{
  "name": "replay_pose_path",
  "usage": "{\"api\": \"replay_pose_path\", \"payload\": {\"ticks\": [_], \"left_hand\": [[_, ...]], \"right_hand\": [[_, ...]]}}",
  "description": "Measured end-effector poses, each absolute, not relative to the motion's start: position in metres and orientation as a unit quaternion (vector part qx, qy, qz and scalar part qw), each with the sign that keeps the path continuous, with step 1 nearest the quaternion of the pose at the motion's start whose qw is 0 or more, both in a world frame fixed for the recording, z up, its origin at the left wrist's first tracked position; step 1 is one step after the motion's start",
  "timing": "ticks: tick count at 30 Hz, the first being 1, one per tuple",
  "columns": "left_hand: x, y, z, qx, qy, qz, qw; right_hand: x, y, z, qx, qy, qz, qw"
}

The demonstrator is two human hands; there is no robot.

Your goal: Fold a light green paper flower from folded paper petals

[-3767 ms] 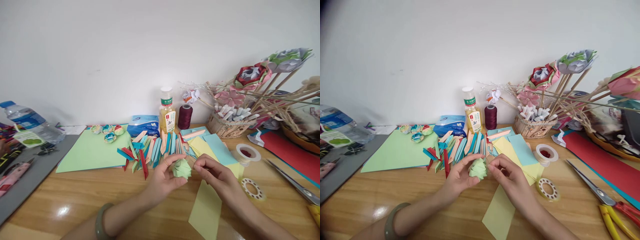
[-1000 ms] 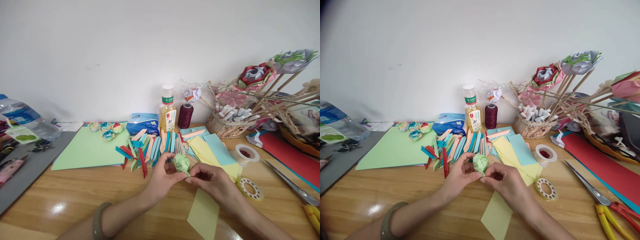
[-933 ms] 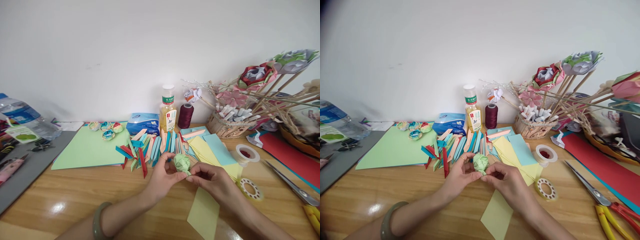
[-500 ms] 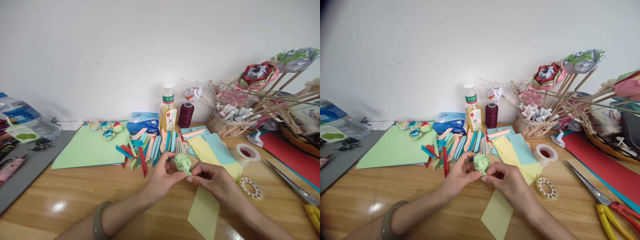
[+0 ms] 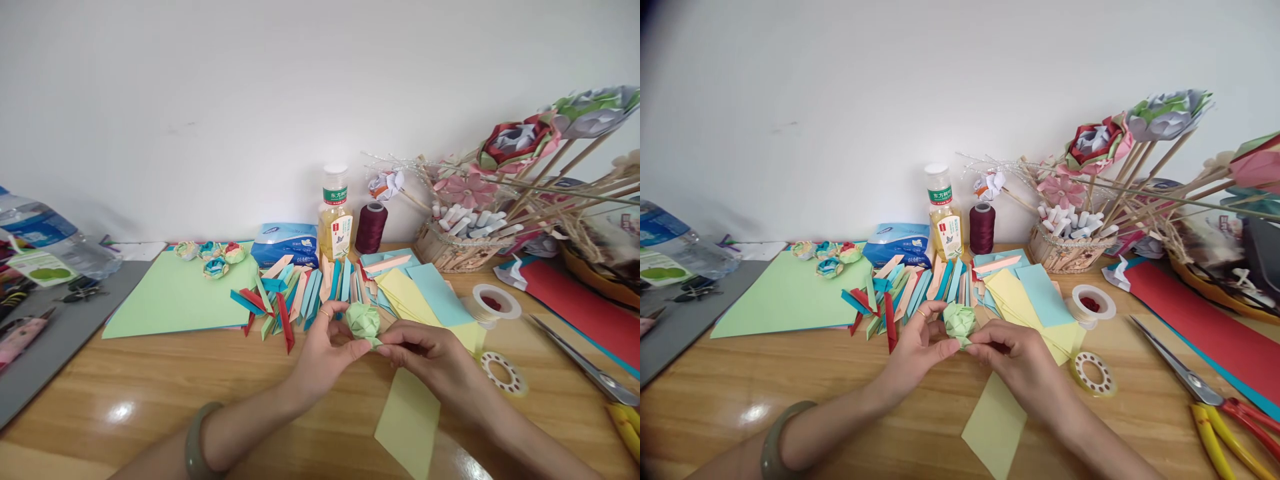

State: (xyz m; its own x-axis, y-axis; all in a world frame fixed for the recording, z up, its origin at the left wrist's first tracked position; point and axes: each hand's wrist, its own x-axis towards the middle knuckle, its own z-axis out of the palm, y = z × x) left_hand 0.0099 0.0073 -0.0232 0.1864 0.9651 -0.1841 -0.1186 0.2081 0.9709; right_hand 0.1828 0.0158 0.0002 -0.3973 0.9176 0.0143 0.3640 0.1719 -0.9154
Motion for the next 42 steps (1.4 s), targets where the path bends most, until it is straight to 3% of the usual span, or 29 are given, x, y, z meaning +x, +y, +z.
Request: {"api": "replay_pose_path", "payload": {"ticks": [6,14,21,27,30,32,35,37,39,42], "left_hand": [[0.012,0.005,-0.022,0.456,0.451,0.409,0.649],[0.011,0.008,-0.024,0.428,0.454,0.431,0.652],[0.011,0.005,-0.022,0.426,0.437,0.414,0.676],[0.008,0.008,-0.014,0.361,0.408,0.432,0.719],[0.009,0.011,-0.013,0.346,0.428,0.418,0.722],[0.009,0.012,-0.014,0.346,0.434,0.419,0.719],[0.01,0.013,-0.015,0.337,0.437,0.452,0.701],[0.01,0.013,-0.017,0.338,0.431,0.484,0.683],[0.01,0.013,-0.018,0.351,0.418,0.509,0.665],[0.01,0.013,-0.022,0.388,0.392,0.526,0.648]], "right_hand": [[0.176,0.012,-0.006,-0.517,-0.697,0.413,0.278],[0.184,0.016,-0.001,-0.439,-0.751,0.394,0.296],[0.184,0.018,-0.006,-0.476,-0.769,0.334,0.266],[0.188,0.013,-0.008,-0.408,-0.853,0.148,0.29],[0.191,0.011,-0.004,-0.354,-0.897,0.03,0.263],[0.192,0.01,-0.002,-0.318,-0.918,0.011,0.235],[0.192,0.01,0.0,-0.316,-0.911,0.027,0.262],[0.191,0.011,0.001,-0.365,-0.866,0.065,0.335],[0.189,0.013,0.003,-0.447,-0.801,0.163,0.364],[0.185,0.013,0.007,-0.515,-0.72,0.321,0.337]]}}
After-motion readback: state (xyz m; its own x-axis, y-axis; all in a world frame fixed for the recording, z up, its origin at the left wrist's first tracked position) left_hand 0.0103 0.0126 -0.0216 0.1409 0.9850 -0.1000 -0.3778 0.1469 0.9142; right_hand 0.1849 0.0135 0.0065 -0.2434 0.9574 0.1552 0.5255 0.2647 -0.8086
